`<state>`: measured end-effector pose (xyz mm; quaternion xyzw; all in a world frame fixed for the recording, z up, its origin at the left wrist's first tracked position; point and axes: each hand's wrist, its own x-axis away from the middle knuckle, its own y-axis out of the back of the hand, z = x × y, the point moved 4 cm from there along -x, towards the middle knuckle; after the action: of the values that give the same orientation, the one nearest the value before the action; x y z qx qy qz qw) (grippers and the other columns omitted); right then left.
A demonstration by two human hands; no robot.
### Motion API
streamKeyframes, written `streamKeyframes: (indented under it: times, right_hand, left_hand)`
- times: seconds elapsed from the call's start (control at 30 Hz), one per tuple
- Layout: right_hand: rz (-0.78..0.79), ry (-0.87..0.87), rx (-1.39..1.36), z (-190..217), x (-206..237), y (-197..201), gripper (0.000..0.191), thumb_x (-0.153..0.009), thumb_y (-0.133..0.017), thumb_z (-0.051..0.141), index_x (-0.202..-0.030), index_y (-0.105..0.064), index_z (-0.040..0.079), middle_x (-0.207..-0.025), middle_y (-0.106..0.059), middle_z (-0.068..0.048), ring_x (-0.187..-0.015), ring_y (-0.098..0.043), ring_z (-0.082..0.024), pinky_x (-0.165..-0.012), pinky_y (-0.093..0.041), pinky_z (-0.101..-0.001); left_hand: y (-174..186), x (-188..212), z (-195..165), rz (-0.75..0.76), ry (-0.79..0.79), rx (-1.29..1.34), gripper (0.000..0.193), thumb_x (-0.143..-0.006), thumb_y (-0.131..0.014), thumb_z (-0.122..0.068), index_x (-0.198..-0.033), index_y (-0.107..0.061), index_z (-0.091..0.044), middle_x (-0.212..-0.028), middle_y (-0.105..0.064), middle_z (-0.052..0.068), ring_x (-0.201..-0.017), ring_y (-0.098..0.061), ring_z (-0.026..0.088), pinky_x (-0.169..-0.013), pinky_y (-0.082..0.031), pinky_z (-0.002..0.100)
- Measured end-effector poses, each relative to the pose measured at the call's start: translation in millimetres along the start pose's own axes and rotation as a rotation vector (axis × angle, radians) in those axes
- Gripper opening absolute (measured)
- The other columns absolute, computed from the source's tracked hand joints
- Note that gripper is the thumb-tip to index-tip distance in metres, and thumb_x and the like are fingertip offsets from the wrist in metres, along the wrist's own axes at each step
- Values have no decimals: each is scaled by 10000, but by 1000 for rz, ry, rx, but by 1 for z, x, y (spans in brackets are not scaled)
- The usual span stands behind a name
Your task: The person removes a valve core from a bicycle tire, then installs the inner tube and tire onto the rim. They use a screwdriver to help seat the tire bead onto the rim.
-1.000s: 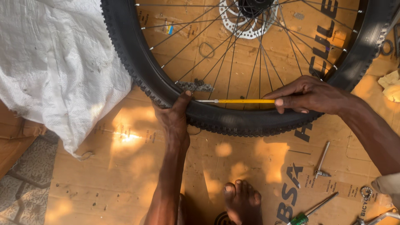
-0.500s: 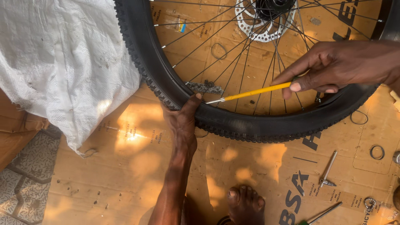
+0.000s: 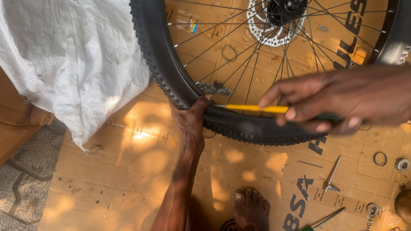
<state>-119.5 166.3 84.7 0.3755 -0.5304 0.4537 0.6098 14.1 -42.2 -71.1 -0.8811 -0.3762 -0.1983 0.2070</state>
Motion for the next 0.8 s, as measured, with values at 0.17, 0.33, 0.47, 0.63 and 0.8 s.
streamKeyframes:
  times: [0.17, 0.33, 0.47, 0.63, 0.8]
  right_hand:
    - [-60, -29, -176, -17, 23, -104, 339, -1039, -551, 356, -1367, -475, 321, -722, -490, -50, -489, -354, -119, -430, -333, -265]
    - [-9, 184, -624, -45, -16, -187, 429, -1040, -482, 110, -1437, -382, 240, -895, -523, 21, -576, -531, -96, -431, -391, -259]
    - [-53, 408, -548, -66, -39, -223, 439, -1057, -444, 139, -1476, -348, 227, -808, -479, -150, -538, -510, -160, -437, -450, -271]
    - [-283, 658, -423, -74, -62, -241, 448, -1033, -459, 98, -1459, -337, 164, -1156, -495, -14, -687, -535, -89, -572, -524, -259]
    - [-524, 863, -320, -93, -54, -206, 690, -967, -545, 98, -1579, -228, 138, -1093, -659, -31, -867, -677, -64, -714, -579, -232]
  left_hand:
    - [1, 4, -4, 66, -19, 27, 483, -750, -810, -96, -1151, -547, -36, -973, -654, 71, -896, -627, 191, -854, -531, 395]
    - [6, 7, -2, 58, -48, 78, 519, -811, -787, -228, -1230, -520, -75, -1035, -654, 53, -941, -631, 178, -852, -536, 375]
    - [12, 3, 3, 154, 64, 341, 563, -933, -694, -413, -1326, -508, -55, -1088, -662, 82, -975, -646, 215, -836, -553, 389]
    - [17, -8, 15, 50, 81, 316, 571, -926, -688, -326, -1380, -501, -35, -1105, -654, 88, -992, -644, 236, -804, -572, 417]
    - [15, -14, 29, 11, 36, 305, 561, -914, -693, -273, -1376, -490, -30, -1141, -652, 83, -1030, -646, 225, -885, -573, 416]
